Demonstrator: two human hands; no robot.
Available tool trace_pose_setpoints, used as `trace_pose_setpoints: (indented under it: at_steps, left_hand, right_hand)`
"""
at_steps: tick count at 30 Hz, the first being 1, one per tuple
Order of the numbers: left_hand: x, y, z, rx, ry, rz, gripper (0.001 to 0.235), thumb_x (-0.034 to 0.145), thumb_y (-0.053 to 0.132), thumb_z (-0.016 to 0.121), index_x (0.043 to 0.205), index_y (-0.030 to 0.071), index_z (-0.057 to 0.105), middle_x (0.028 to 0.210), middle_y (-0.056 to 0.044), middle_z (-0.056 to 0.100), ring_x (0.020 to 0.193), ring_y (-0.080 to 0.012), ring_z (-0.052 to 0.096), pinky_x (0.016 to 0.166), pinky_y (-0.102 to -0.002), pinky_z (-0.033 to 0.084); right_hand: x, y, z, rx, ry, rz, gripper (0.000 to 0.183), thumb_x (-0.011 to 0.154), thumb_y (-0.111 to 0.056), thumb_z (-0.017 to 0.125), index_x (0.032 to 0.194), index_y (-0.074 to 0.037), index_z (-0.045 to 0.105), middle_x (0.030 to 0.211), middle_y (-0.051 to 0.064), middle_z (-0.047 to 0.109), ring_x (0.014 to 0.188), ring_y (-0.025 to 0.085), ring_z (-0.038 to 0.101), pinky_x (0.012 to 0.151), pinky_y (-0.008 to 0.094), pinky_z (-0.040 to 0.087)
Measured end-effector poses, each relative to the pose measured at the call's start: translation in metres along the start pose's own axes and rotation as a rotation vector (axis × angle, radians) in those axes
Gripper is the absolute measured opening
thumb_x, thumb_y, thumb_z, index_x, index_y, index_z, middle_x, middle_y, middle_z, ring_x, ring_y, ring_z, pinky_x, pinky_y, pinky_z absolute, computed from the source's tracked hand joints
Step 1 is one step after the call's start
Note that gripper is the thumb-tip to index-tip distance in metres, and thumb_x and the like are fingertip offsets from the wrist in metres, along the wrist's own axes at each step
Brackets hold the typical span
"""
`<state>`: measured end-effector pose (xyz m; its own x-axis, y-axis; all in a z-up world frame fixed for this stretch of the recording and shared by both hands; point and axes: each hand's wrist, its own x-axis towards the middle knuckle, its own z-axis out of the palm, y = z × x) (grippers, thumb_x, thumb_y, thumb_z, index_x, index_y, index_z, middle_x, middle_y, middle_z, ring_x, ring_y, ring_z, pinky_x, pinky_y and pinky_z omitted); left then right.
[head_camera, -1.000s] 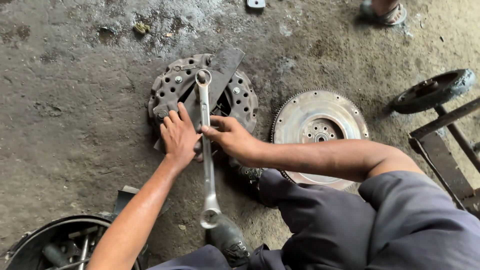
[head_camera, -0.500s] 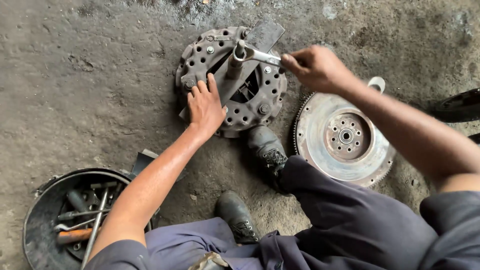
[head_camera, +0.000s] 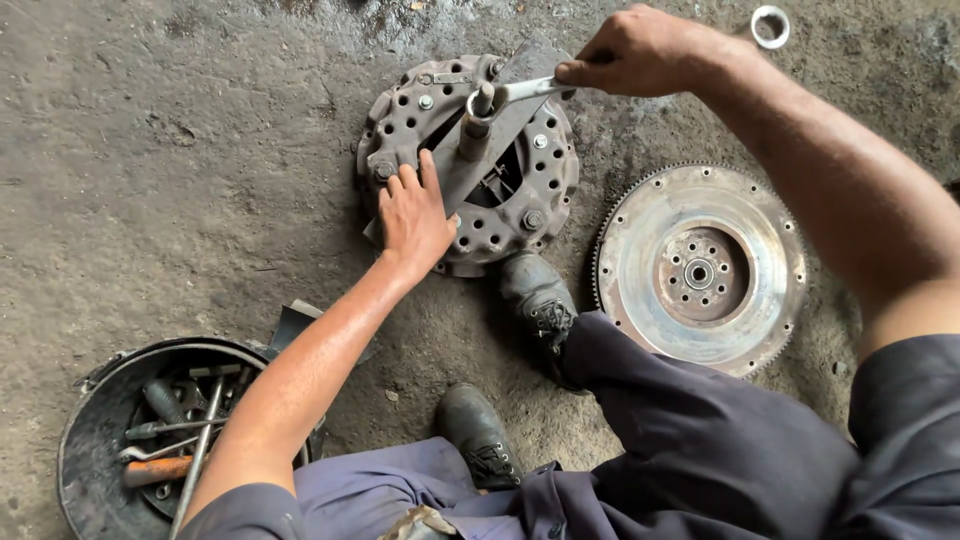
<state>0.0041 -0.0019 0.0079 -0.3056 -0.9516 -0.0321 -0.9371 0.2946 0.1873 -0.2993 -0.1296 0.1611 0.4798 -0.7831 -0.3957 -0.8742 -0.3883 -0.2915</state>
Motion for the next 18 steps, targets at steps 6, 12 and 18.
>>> trace_pose_setpoints:
  at_steps: [6, 12, 18]
  left_hand:
    - [0.002, 0.000, 0.001, -0.001, -0.039, -0.017, 0.111, 0.073, 0.041, 0.090, 0.150, -0.010, 0.030, 0.113, -0.024, 0.053, 0.102, -0.0370, 0.057, 0.086, -0.050, 0.048]
    - [0.002, -0.002, -0.002, -0.023, -0.064, -0.014, 0.113, 0.073, 0.042, 0.090, 0.152, -0.009, 0.028, 0.116, -0.025, 0.053, 0.104, -0.0376, 0.057, 0.088, -0.051, 0.049]
    - [0.003, -0.014, -0.014, -0.133, -0.205, -0.088, 0.114, 0.074, 0.051, 0.087, 0.151, -0.006, 0.026, 0.120, -0.029, 0.055, 0.102, -0.0423, 0.062, 0.081, -0.056, 0.053]
  right_hand:
    - [0.006, -0.011, -0.012, -0.135, -0.060, 0.107, 0.045, 0.106, -0.051, 0.054, 0.117, -0.015, 0.079, 0.070, 0.011, 0.071, 0.044, 0.019, 0.056, 0.041, 0.036, 0.048]
    - [0.014, -0.013, -0.011, -0.131, -0.019, 0.105, 0.049, 0.104, -0.053, 0.057, 0.115, -0.010, 0.079, 0.083, 0.014, 0.075, 0.051, 0.018, 0.061, 0.046, 0.035, 0.052]
    - [0.002, -0.005, -0.001, -0.032, 0.012, 0.097, 0.043, 0.105, -0.047, 0.063, 0.116, -0.008, 0.076, 0.089, 0.016, 0.076, 0.058, 0.023, 0.067, 0.051, 0.038, 0.057]
